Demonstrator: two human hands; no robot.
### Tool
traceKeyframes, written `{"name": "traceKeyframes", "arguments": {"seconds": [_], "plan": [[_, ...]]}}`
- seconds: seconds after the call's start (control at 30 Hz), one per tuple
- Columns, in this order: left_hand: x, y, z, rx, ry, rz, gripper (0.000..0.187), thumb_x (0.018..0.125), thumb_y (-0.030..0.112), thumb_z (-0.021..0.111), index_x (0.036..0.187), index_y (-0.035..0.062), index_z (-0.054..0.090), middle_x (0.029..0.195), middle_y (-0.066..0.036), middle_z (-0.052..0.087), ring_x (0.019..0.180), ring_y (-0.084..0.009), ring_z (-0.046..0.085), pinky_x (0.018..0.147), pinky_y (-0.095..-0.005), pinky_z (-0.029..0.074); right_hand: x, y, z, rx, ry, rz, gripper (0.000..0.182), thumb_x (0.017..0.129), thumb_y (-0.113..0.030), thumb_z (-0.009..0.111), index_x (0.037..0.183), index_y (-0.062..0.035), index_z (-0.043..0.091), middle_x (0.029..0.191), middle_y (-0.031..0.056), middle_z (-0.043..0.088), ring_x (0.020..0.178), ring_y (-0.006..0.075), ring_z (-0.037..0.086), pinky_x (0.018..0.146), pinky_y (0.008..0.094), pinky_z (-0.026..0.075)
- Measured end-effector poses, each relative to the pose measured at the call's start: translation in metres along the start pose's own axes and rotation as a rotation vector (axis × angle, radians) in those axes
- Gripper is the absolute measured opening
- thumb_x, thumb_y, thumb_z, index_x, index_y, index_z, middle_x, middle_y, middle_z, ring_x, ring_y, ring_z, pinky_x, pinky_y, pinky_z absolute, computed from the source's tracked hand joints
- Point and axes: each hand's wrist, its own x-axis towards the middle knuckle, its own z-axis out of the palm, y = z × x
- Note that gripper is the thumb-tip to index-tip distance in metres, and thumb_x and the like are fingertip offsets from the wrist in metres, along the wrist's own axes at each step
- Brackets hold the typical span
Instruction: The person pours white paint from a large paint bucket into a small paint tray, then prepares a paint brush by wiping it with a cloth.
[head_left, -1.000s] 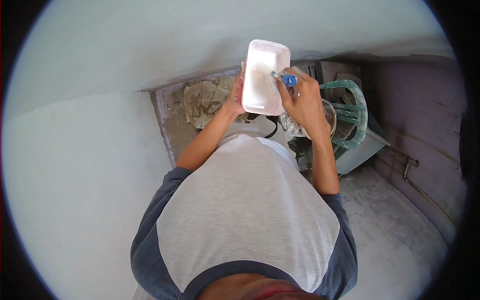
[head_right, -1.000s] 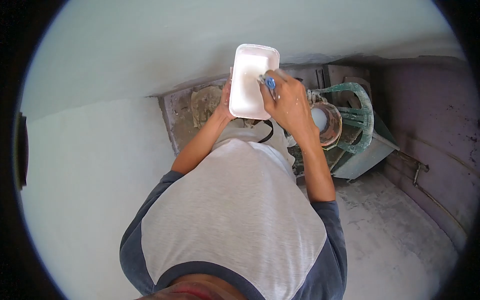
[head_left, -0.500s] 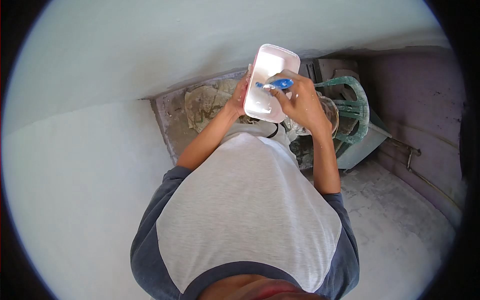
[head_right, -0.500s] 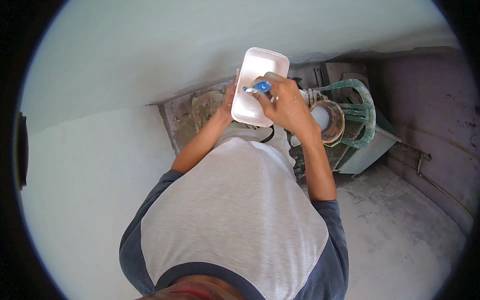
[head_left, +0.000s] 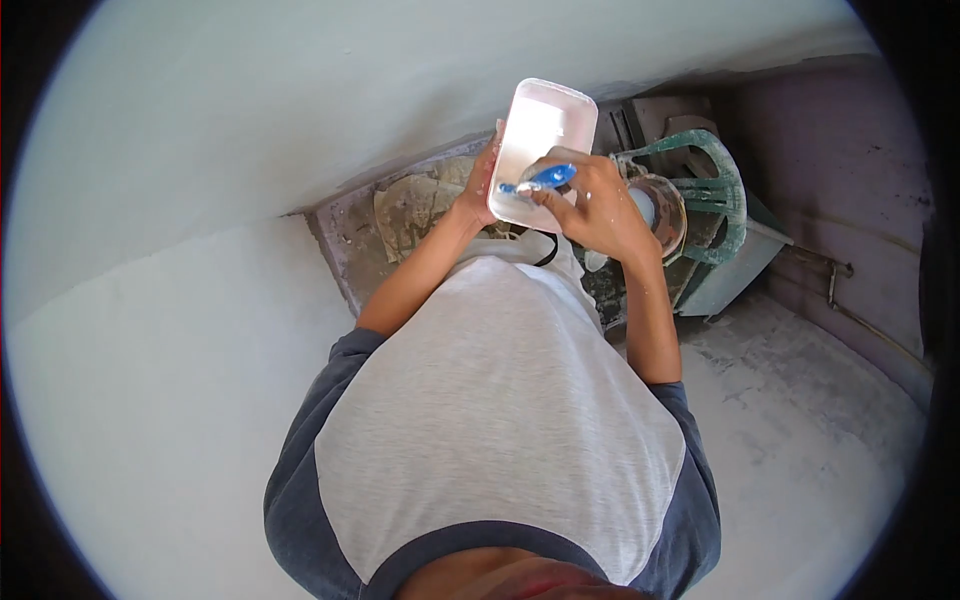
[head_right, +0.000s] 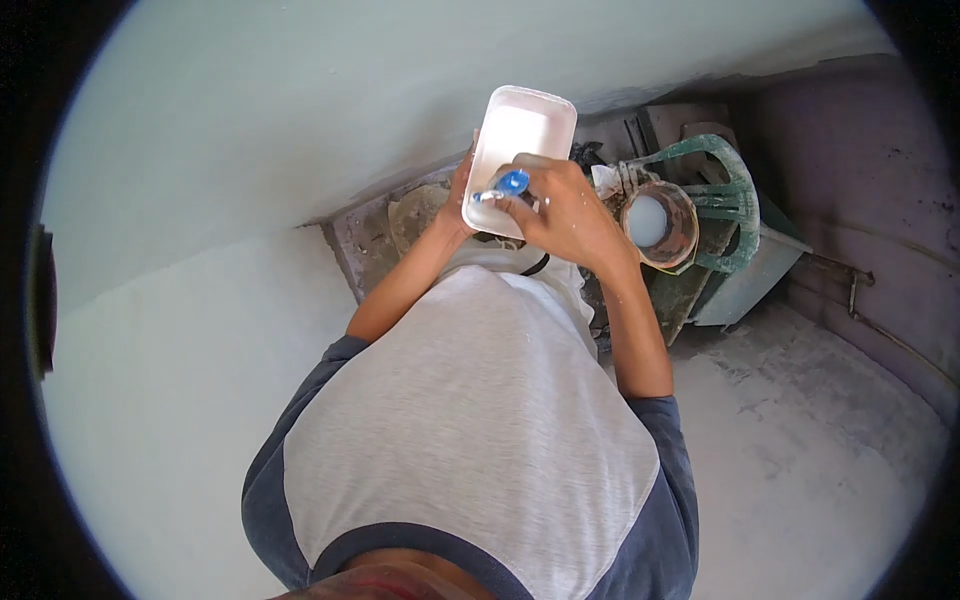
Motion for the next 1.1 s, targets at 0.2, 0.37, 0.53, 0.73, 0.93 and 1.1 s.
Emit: {"name": "traceKeyframes", "arguments": {"seconds": [0.2,0.37,0.53,0.73,0.93,1.1], "plan": [[-0.002,0.006,-0.006,0.052,0.027,0.044,0.066,0.107,0.060,0.040,0.151,0.0116,0.048,0.138,-0.011,0.064,0.120,-0.0252,0.067,0.101,-0.0471,0.059,0.009,0.001,-0.013,-0.124,0.201,0.157,0.013,0.086,-0.003,0.072,0.095,0.0057,0.072,0.086,0.0204,0.069,0.070,0.0394,0.066,0.065,0.0430,0.051],[0.002,0.013,0.017,-0.002,-0.021,0.013,0.066,0.107,0.060,0.041,0.151,0.0116,0.048,0.138,-0.012,0.064,0.118,-0.0256,0.069,0.099,-0.0476,0.060,0.005,-0.003,-0.020,-0.098,0.106,0.125,0.014,0.085,-0.004,0.072,0.095,0.0058,0.073,0.086,0.0216,0.068,0.071,0.0398,0.067,0.065,0.0432,0.051],[0.012,0.010,-0.001,0.080,0.055,0.014,0.064,0.107,0.058,0.041,0.149,0.0114,0.050,0.136,-0.012,0.066,0.117,-0.0249,0.069,0.097,-0.0474,0.061,0.010,0.007,-0.003,-0.023,0.016,0.035,0.013,0.084,-0.006,0.075,0.095,0.0022,0.075,0.086,0.0182,0.071,0.068,0.0351,0.066,0.063,0.0398,0.051],[0.017,0.010,-0.009,0.042,0.053,-0.029,0.063,0.107,0.059,0.043,0.147,0.0117,0.052,0.134,-0.010,0.066,0.116,-0.0250,0.069,0.100,-0.0477,0.059,0.014,0.017,-0.020,-0.068,0.211,0.134,0.013,0.085,-0.004,0.073,0.095,0.0040,0.074,0.084,0.0207,0.069,0.069,0.0374,0.067,0.064,0.0405,0.052],[0.018,0.009,0.013,0.012,0.062,-0.013,0.063,0.106,0.060,0.043,0.147,0.0125,0.053,0.134,-0.011,0.066,0.118,-0.0265,0.068,0.099,-0.0492,0.059,0.002,0.014,-0.030,-0.095,0.118,0.082,0.013,0.085,-0.007,0.074,0.092,0.0038,0.074,0.084,0.0200,0.071,0.069,0.0374,0.067,0.066,0.0419,0.052],[0.026,0.006,-0.020,-0.081,-0.110,-0.074,0.067,0.106,0.061,0.038,0.152,0.0125,0.048,0.139,-0.014,0.063,0.122,-0.0304,0.066,0.102,-0.0513,0.058,0.001,0.017,-0.016,0.011,0.054,0.061,0.015,0.084,-0.010,0.077,0.092,0.0024,0.074,0.082,0.0188,0.071,0.067,0.0354,0.066,0.063,0.0388,0.051]]}}
